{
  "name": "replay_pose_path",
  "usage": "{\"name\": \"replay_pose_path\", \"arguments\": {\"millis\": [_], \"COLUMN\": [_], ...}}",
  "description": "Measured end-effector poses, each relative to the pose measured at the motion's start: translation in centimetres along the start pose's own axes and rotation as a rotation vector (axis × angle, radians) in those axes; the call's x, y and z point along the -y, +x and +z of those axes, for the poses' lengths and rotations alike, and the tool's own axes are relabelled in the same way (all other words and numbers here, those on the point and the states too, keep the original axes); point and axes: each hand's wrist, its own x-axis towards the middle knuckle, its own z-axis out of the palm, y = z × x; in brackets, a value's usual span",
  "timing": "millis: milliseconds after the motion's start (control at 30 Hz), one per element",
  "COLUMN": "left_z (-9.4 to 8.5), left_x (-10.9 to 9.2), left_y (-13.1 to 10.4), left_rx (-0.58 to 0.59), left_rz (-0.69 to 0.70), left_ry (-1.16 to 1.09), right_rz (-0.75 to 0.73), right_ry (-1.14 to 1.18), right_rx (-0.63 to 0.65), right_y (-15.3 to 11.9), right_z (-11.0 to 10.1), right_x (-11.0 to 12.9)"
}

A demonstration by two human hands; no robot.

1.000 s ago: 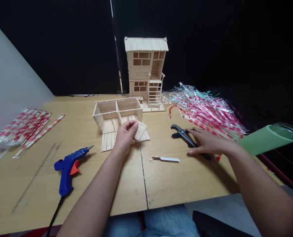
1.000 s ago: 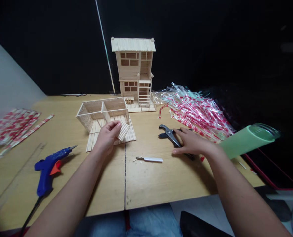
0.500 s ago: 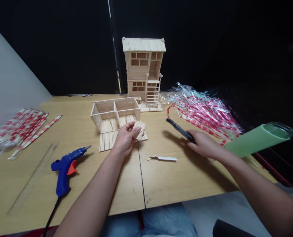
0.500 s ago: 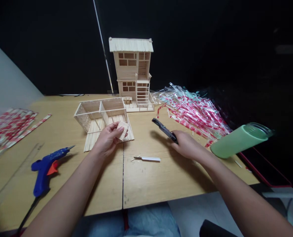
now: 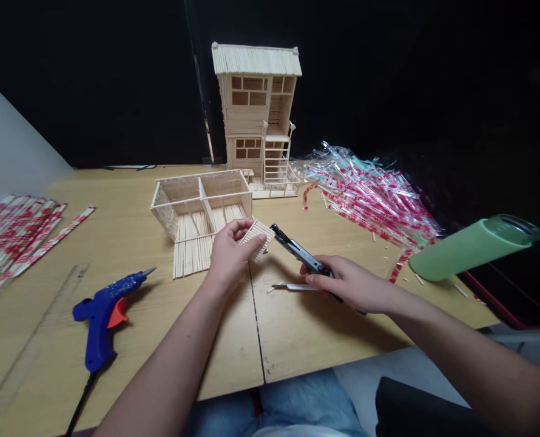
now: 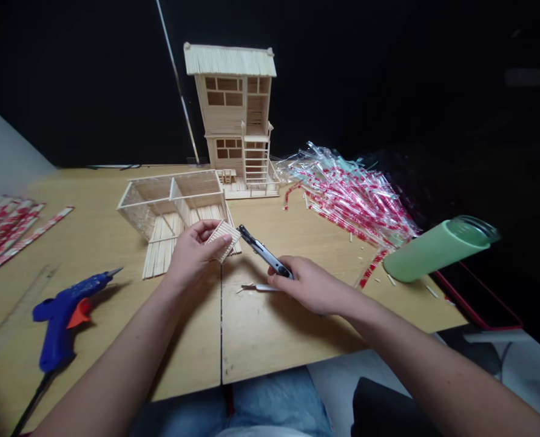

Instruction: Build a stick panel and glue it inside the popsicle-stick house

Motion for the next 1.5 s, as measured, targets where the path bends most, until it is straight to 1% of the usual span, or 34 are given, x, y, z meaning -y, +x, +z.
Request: {"name": "replay_pose_path", "arguments": {"millis": [100,200,400,633,767,900,1100,1300,1400,1500], "left_z": [0.0,-0.1,0.1,0.3,0.4,0.4,0.3,0.3,0.3,0.3], "left_x": [0.3,0.4,0.1,0.0,-0.1,-0.1,0.2,0.1,0.0,0.0], "left_y": [0.0,0.0,-0.1,-0.4,-0.3,-0.3,-0.5,-0.5,-0.7,-0.8], "left_rx": [-0.018,-0.013,-0.011,-0.016,-0.001,-0.016,-0.027,-0.017,-0.020,-0.026], "left_rz": [0.038,0.056,0.088,0.249,0.222,0.210,0.381,0.328,0.351,0.408], "left_ry": [0.051,0.074,0.100,0.163,0.147,0.175,0.322,0.263,0.289,0.350], "right_rz": [0.001,0.012,0.013,-0.001,-0.015,-0.010,0.001,-0.003,0.001,0.010], "right_ry": [-0.042,-0.086,-0.109,-0.102,-0.081,-0.088,-0.103,-0.060,-0.026,-0.004], "right_rx": [-0.008,-0.022,-0.009,0.011,0.012,0.006,0.042,0.070,0.090,0.097], "right_y": [0.1,0.1,0.1,0.0,0.0,-0.1,-0.2,-0.2,-0.2,-0.2], "right_z": [0.1,0.0,0.1,0.1,0.1,0.2,0.2,0.3,0.2,0.2], "right_x": [0.2,0.4,0.6,0.6,0.7,0.8,1.2,1.1,0.8,0.7]}}
